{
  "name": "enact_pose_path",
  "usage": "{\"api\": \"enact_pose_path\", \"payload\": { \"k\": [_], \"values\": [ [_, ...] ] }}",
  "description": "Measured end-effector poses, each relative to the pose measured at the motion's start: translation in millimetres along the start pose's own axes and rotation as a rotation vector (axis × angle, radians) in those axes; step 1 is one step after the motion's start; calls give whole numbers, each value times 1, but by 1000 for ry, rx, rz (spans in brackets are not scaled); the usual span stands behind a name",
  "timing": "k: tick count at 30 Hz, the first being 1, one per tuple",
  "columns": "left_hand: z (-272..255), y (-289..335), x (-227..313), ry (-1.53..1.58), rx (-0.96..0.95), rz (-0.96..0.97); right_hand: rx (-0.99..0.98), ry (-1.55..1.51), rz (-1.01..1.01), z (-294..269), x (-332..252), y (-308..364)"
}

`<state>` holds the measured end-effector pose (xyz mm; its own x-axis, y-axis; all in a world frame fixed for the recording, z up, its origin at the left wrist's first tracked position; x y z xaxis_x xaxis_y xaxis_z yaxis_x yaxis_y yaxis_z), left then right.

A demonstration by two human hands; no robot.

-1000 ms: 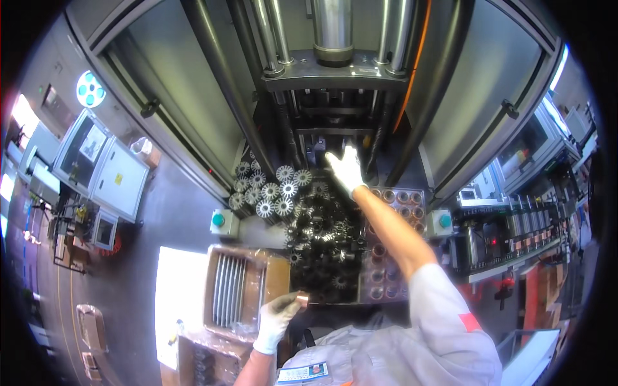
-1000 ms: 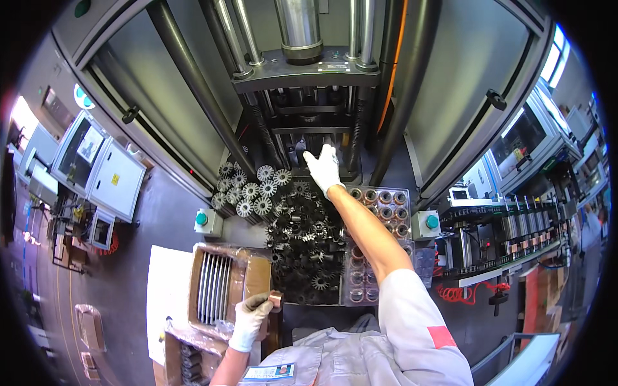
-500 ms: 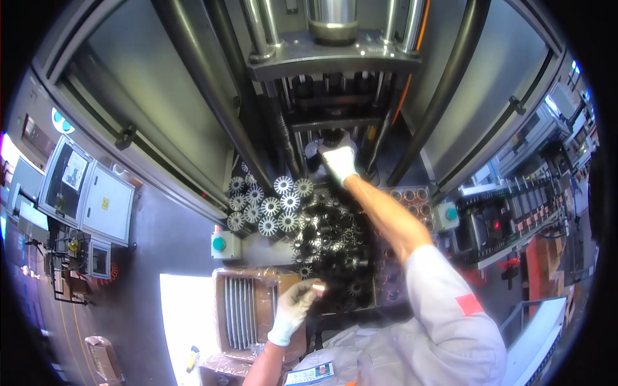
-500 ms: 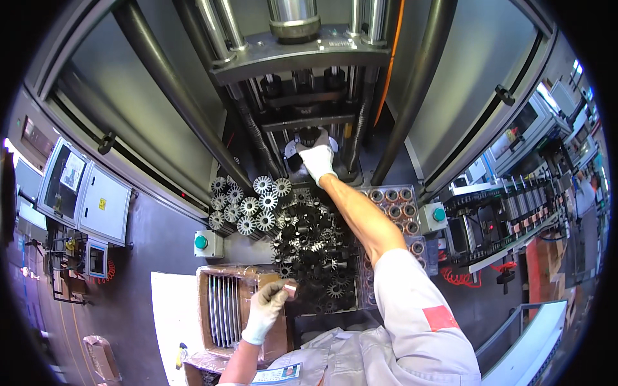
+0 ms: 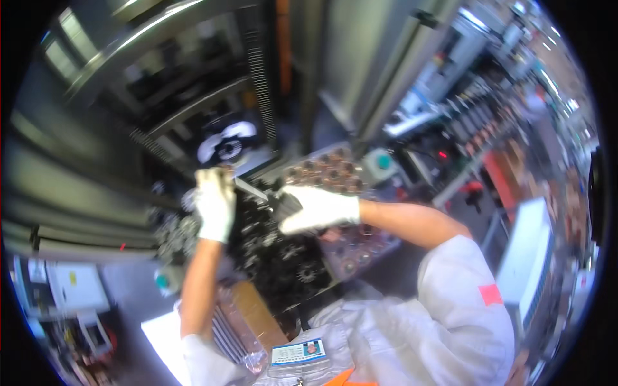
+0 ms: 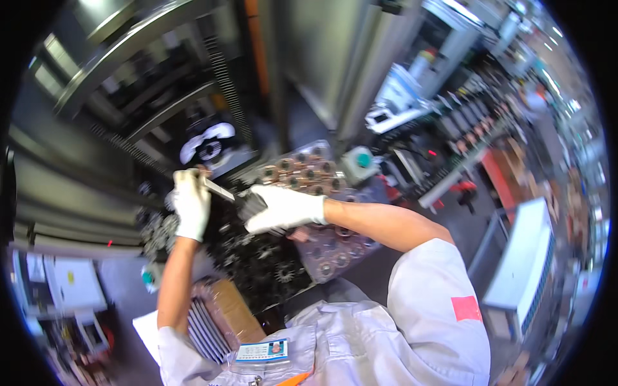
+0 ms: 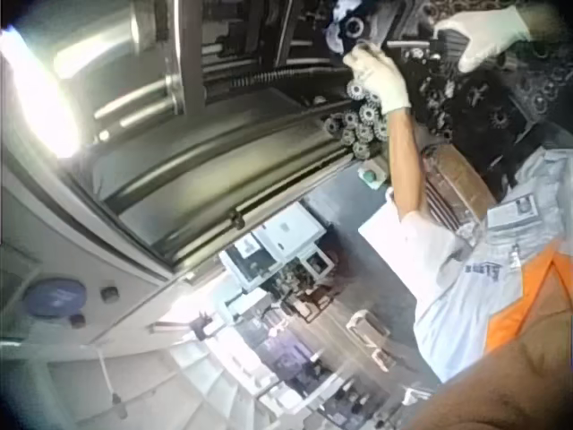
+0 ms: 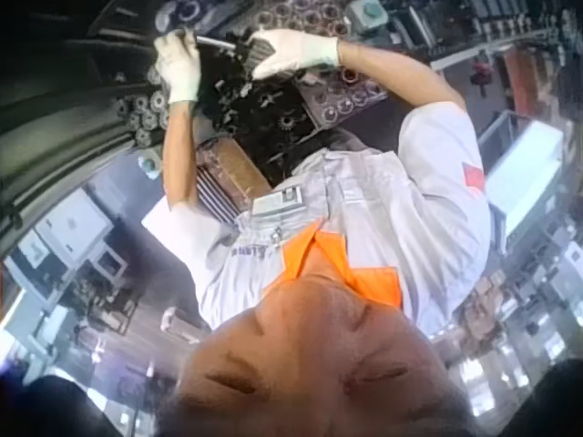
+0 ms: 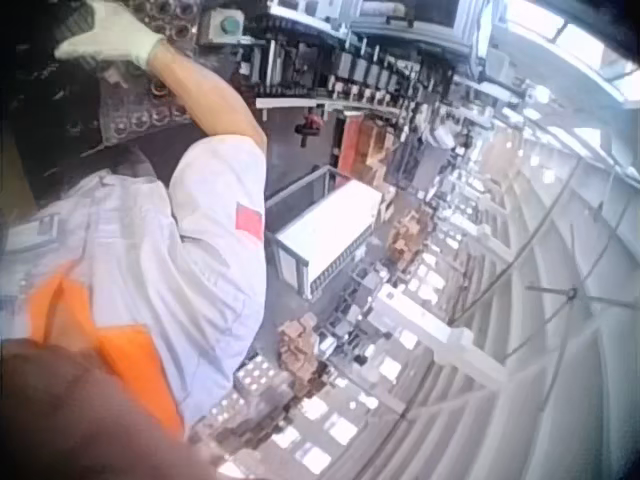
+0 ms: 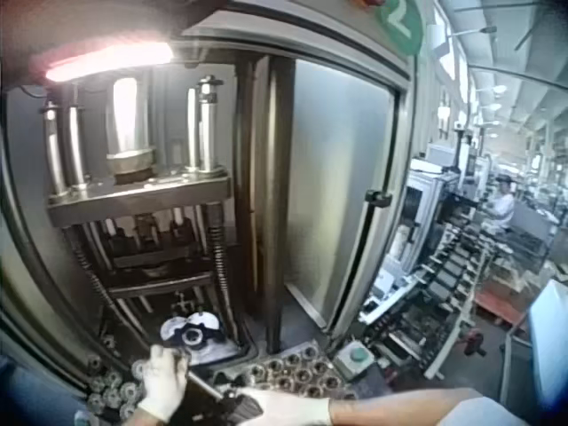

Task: The person places metal components into a pressing machine, moves finished electrical rotors from a conveyor belt into a storage shelf, and transfers small black gears from a large cardboard box into a smaller container.

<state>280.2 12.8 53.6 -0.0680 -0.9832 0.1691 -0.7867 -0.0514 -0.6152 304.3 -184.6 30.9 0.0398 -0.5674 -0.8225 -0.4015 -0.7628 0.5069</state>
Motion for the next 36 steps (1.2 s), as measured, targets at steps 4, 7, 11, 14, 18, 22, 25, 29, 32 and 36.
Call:
{"api": "enact_pose_path", "payload": {
  "k": [4, 7, 11, 14, 18, 22, 25, 29, 32, 36],
  "values": [
    [62, -45, -29, -203, -160, 119, 282, 364, 371, -107, 83, 123],
    [78, -63, -27, -43, -102, 216, 918, 510, 599, -231, 185, 203],
    [97, -68, -20, 24, -297, 349, 1188, 605, 762, -353, 263, 246],
    [105, -66, -40, 85, -309, 277, 1090, 674, 868, -396, 297, 233],
    [116, -64, -63, 198, -375, -101, 956, 620, 865, -402, 335, 220],
    [113, -56, -40, -82, -379, -136, 1042, 650, 559, -410, 339, 210],
    [107, -47, -2, -298, -315, 29, 1266, 912, 300, -376, 279, 238],
    [103, -43, -7, -165, -469, 200, 1290, 697, 103, -287, 244, 251],
    [98, -36, -19, -207, -421, 246, 1084, 533, -107, -180, 182, 221],
    [97, -23, -28, -176, -461, 97, 475, 413, -441, -29, 56, 138]
  ]
}}
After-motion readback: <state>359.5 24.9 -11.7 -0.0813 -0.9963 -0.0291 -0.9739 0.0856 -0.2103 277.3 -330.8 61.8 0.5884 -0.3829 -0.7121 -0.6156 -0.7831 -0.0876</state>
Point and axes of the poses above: each hand's wrist, its own y-axis away from the middle knuckle, its own z-axis out of the palm, x = y × z, the point moved 10 cm from there along -y, towards the middle knuckle, and after that the axes turned 12 degrees about z, right-handed, at the moved point
